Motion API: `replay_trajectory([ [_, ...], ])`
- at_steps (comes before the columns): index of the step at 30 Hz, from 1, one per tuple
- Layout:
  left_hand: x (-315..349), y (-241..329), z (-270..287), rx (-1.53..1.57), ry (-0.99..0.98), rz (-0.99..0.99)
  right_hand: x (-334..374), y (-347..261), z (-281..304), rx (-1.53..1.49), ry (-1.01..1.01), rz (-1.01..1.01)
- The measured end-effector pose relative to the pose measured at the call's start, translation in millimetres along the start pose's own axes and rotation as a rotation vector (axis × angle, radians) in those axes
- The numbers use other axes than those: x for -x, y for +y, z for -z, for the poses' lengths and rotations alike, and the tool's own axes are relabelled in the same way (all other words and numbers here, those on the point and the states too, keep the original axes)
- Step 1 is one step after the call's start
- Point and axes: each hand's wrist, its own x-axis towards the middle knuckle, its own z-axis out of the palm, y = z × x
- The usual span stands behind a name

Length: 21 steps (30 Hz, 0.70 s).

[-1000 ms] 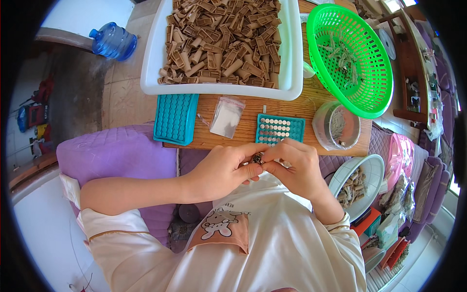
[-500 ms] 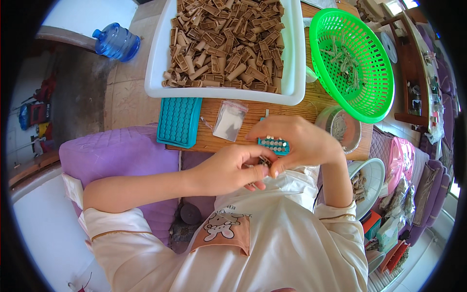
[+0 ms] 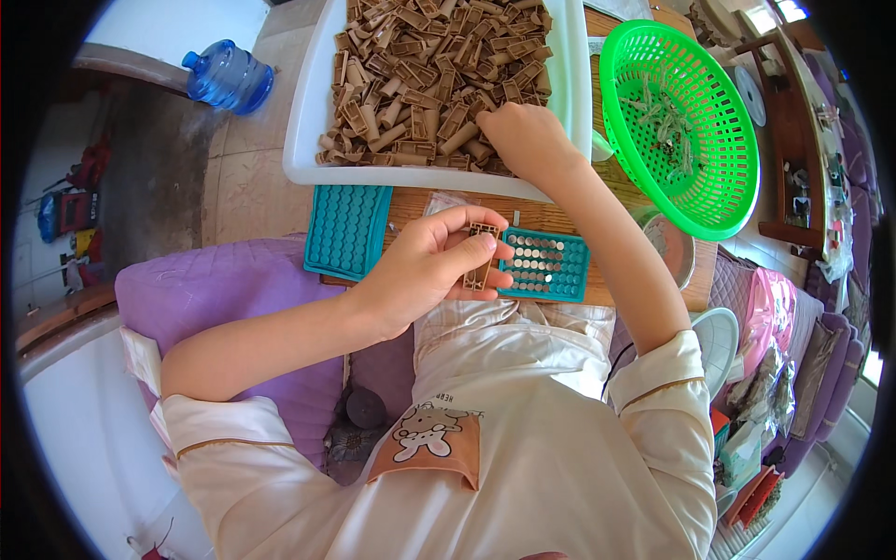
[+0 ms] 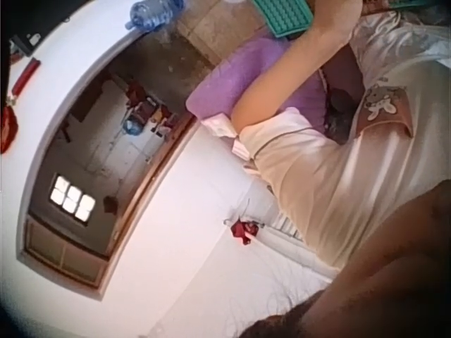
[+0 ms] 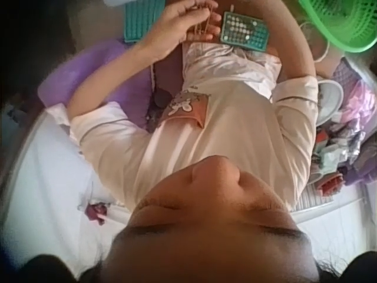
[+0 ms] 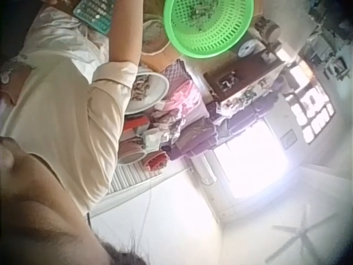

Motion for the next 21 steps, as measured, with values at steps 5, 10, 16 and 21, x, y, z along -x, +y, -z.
replay_trajectory([
  [5,1.2,1.2,-0.2,-0.042,0.014,-0.085,4.3,1.8,-0.1,-0.012,0.102,-0.048],
  [10,2.4,1.0,-1.3,-0.102,0.012,-0.149,25.0,7.0,12.0,-0.297,0.398,-0.040],
  [16,1.5,-0.7,0.7,0.054,-0.008,-0.210,82.3,-15.6,32.1,-1.110,0.519,-0.191],
  [21,1.1,-0.9,-3.0,-0.029,0.060,-0.389,118.7,-42.7,23.2,-1.720,0.560,-0.318],
])
